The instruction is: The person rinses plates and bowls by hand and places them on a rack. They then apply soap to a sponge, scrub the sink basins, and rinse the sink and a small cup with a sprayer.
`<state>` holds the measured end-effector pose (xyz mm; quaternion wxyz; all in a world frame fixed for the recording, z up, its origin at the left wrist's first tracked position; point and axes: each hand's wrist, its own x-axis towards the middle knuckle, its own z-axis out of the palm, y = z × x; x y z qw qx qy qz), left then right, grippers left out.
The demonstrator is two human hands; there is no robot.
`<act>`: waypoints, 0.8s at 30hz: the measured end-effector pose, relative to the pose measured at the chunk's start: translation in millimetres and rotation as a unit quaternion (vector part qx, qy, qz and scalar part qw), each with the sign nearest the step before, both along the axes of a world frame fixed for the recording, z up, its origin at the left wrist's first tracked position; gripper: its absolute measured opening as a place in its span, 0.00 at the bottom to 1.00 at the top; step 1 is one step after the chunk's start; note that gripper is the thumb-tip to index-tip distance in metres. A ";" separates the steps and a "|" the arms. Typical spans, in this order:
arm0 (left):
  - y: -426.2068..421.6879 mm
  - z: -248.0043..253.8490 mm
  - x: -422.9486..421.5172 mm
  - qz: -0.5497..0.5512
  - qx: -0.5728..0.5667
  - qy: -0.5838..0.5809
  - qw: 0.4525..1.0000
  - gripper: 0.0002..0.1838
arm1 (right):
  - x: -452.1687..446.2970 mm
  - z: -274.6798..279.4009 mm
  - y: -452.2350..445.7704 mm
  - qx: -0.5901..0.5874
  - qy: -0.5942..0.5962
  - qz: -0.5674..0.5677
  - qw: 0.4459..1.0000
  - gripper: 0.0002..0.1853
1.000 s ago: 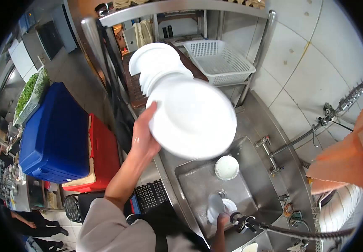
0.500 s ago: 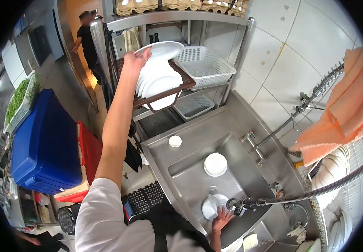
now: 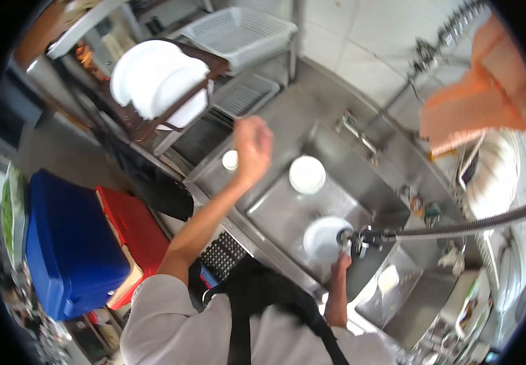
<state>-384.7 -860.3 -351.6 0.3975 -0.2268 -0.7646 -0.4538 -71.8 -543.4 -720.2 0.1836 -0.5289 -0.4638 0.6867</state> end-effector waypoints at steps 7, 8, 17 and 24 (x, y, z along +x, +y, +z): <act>105.1 -223.4 144.2 -0.365 -0.535 0.066 0.759 0.25 | 33.4 -68.6 26.0 -0.390 0.128 0.059 0.910 0.18; 116.0 -248.5 150.1 -0.379 -0.528 0.064 0.757 0.25 | 27.3 -41.8 18.7 -0.371 0.117 0.032 0.921 0.19; 219.1 -346.7 123.1 -0.440 -0.313 -0.450 0.711 0.21 | 38.2 5.5 48.3 -0.337 0.283 0.078 0.895 0.22; 176.3 -371.2 110.0 -0.116 0.057 -0.765 0.631 0.29 | 31.1 -65.2 69.5 -0.214 0.025 0.073 0.974 0.20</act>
